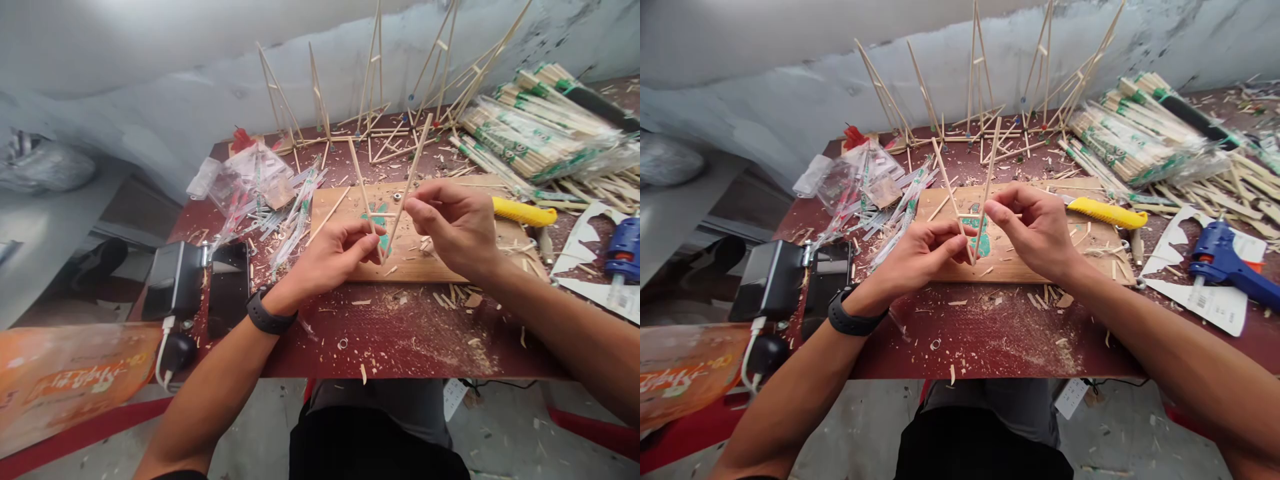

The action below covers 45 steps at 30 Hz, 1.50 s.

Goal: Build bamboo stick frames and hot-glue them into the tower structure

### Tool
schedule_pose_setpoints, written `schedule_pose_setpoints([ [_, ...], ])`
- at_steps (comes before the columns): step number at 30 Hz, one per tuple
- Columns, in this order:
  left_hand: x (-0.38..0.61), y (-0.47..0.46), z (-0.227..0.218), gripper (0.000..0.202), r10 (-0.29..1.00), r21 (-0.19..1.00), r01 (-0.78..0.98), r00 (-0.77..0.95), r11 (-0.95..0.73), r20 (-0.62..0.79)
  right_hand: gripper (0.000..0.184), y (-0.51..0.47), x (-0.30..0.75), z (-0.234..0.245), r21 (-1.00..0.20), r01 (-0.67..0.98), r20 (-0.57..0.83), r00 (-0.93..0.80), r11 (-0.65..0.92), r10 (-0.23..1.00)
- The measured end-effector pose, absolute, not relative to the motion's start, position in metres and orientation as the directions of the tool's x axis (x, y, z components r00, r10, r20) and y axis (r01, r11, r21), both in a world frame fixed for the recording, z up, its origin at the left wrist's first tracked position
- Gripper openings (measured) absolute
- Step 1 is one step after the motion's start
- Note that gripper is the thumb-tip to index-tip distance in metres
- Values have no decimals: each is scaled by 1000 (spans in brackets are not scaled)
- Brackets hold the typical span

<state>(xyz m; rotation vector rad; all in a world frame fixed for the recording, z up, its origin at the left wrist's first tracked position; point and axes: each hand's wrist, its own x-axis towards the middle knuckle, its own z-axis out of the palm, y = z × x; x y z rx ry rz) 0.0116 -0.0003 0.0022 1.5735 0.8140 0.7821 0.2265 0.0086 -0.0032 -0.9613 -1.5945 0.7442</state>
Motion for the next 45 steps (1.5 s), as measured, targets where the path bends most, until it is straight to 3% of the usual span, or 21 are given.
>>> schedule_pose_setpoints([
  [5, 7, 5, 4, 18, 894, 956, 193, 433, -221, 119, 39, 12, 233, -1, -780, 347, 512, -126, 521, 850],
  [11, -9, 17, 7, 18, 960, 914, 326, 218, -243, 177, 44, 23, 247, 8, -596, 598, 687, 35, 535, 726],
  [18, -30, 31, 12, 23, 969, 872, 430, 34, -234, 244, 36, 31, 249, 4, -582, 615, 713, 72, 532, 698],
  [25, -13, 16, 5, 22, 934, 771, 529, 236, -355, 268, 35, 27, 247, 4, -490, 648, 820, 116, 583, 560],
  [30, 3, 6, -7, 21, 895, 709, 552, 341, -438, 288, 49, 26, 253, 13, -446, 736, 816, 101, 509, 569],
  [33, 6, 4, -11, 30, 904, 718, 557, 337, -417, 264, 39, 21, 264, 33, -392, 726, 820, -2, 565, 572],
  [36, 7, 3, -13, 49, 904, 724, 551, 340, -414, 258, 19, 13, 279, 55, -399, 692, 749, -132, 601, 649],
  [39, 7, 3, -13, 52, 892, 698, 563, 359, -443, 276, 9, 3, 295, 61, -379, 684, 610, -322, 624, 724],
  [42, 6, 3, -12, 52, 871, 635, 601, 398, -485, 288, 15, -6, 307, 46, -280, 704, 378, -545, 653, 749],
  [45, 2, 5, -7, 52, 862, 592, 629, 406, -504, 303, 24, -9, 313, 26, -206, 704, 189, -653, 680, 733],
])
